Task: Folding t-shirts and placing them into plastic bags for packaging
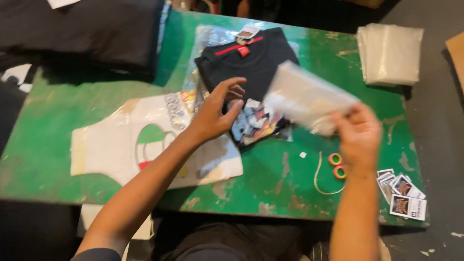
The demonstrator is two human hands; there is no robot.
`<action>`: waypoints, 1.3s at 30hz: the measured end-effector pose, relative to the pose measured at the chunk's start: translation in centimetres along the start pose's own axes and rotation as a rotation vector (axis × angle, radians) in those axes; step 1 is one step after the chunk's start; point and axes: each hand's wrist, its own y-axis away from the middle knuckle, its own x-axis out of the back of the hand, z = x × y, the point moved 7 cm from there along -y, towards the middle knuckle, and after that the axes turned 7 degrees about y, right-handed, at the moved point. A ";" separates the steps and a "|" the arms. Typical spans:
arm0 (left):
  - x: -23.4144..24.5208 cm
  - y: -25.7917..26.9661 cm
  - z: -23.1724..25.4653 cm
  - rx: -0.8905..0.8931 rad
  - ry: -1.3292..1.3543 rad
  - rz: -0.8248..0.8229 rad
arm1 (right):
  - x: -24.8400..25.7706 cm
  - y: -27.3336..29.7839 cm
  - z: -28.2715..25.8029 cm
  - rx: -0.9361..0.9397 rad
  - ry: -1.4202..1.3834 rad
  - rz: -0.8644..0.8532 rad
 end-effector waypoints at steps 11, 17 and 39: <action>-4.6 -2.5 -1.1 -0.156 -0.587 -0.200 | 11.6 -16.6 -2.2 0.711 0.858 0.349; -4.3 -2.8 -0.8 -0.130 -0.552 -0.191 | 10.0 -18.5 5.8 0.520 1.095 -0.021; -4.2 1.3 -2.7 -0.060 -0.674 -0.249 | -20.8 -0.5 -3.9 0.590 1.024 -0.345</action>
